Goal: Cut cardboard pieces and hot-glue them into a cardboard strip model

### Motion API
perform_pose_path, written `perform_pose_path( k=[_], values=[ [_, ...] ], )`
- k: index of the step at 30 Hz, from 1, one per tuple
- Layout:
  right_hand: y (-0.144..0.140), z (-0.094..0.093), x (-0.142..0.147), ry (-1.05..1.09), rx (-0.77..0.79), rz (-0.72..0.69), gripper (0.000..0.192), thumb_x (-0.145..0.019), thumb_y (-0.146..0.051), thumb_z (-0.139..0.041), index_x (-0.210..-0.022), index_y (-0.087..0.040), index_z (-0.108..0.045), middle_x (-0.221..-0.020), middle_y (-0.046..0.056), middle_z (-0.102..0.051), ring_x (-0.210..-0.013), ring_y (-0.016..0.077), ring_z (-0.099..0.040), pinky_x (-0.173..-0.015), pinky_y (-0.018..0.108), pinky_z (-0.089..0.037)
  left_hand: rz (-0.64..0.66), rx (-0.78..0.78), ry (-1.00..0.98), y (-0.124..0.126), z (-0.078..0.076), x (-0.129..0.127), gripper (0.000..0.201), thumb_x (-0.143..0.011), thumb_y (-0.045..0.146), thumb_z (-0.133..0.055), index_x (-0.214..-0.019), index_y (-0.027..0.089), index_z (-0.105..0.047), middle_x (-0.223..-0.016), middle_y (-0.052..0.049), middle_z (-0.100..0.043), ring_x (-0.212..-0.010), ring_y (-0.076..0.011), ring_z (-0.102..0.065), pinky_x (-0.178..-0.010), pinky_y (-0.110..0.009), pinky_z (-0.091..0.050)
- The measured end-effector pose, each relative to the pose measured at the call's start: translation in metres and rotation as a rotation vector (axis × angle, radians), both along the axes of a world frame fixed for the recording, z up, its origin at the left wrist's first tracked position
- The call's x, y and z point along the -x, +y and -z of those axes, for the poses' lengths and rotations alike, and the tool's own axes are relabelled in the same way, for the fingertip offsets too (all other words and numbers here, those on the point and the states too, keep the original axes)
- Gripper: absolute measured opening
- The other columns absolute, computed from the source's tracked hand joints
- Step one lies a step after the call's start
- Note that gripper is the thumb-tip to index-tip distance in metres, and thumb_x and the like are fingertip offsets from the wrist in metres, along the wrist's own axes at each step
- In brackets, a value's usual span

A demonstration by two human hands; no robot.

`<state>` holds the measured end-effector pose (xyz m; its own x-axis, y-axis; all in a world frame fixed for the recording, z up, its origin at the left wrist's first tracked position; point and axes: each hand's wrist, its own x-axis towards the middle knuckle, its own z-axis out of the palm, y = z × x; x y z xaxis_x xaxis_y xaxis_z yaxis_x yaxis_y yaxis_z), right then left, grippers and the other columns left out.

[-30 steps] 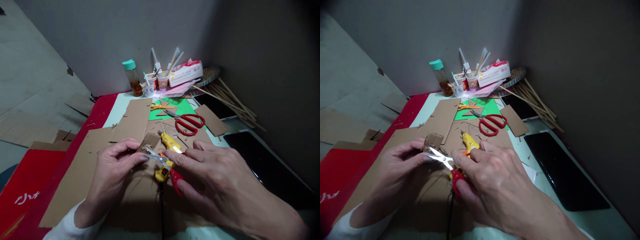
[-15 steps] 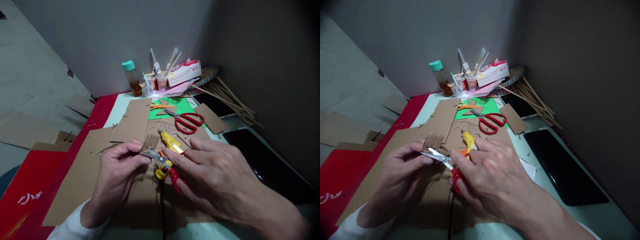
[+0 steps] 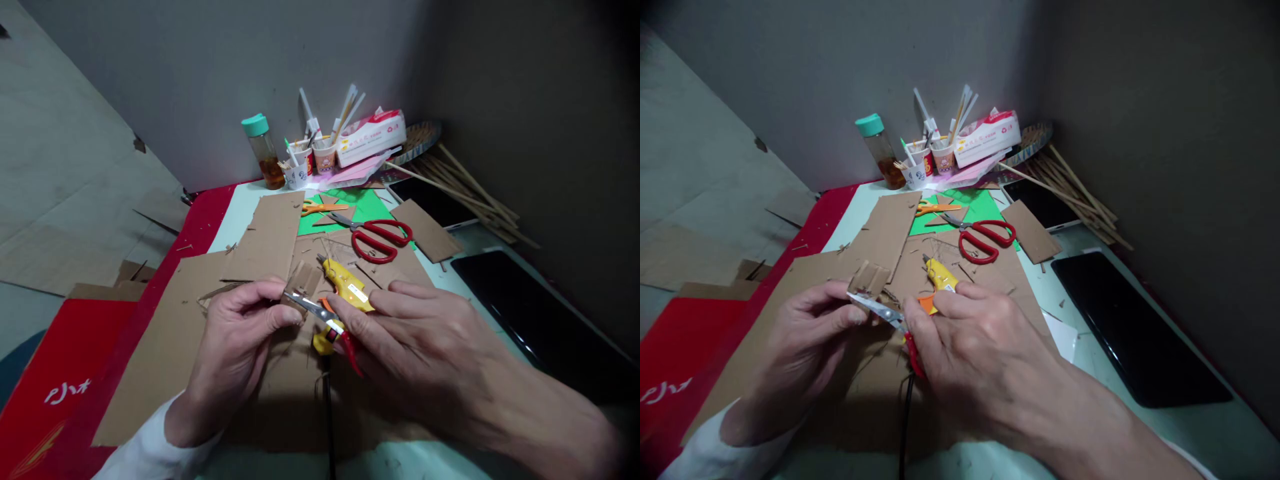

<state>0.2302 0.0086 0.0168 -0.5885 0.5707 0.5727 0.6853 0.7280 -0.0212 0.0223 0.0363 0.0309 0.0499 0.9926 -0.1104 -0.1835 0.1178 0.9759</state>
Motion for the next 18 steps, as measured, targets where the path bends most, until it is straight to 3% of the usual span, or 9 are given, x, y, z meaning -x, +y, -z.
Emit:
perform_pose_path(
  k=[9, 14, 18],
  values=[
    [0.004, -0.013, -0.005, 0.047, 0.053, 0.005, 0.027, -0.096, -0.02, -0.051, -0.107, -0.011, -0.074, -0.067, 0.004, -0.071, -0.07, 0.0259, -0.059, -0.063, 0.043, -0.04, 0.032, -0.018, -0.012, 0.0, 0.003, 0.0, 0.011, -0.064, 0.011, -0.088, -0.067, 0.019, -0.081, -0.072, 0.001, -0.07, -0.069, -0.0119, -0.065, -0.066, -0.019, -0.056],
    [0.004, -0.014, -0.004, 0.041, 0.079, -0.01, 0.033, -0.098, -0.024, -0.052, -0.12, -0.008, -0.072, -0.072, 0.005, -0.074, -0.077, 0.0276, -0.06, -0.07, 0.045, -0.039, 0.002, -0.039, 0.045, -0.001, 0.004, -0.001, 0.011, -0.063, 0.012, -0.087, -0.067, 0.02, -0.081, -0.076, 0.0, -0.069, -0.071, -0.0125, -0.064, -0.066, -0.02, -0.056],
    [0.005, -0.009, -0.001, 0.017, 0.041, 0.001, 0.035, -0.097, -0.02, -0.053, -0.124, -0.005, -0.071, -0.069, 0.007, -0.07, -0.07, 0.0259, -0.057, -0.068, 0.043, -0.04, -0.03, -0.032, 0.035, -0.001, 0.004, -0.002, 0.014, -0.057, 0.011, -0.089, -0.063, 0.02, -0.08, -0.076, 0.0, -0.068, -0.07, -0.0132, -0.064, -0.064, -0.021, -0.055]
  ],
)
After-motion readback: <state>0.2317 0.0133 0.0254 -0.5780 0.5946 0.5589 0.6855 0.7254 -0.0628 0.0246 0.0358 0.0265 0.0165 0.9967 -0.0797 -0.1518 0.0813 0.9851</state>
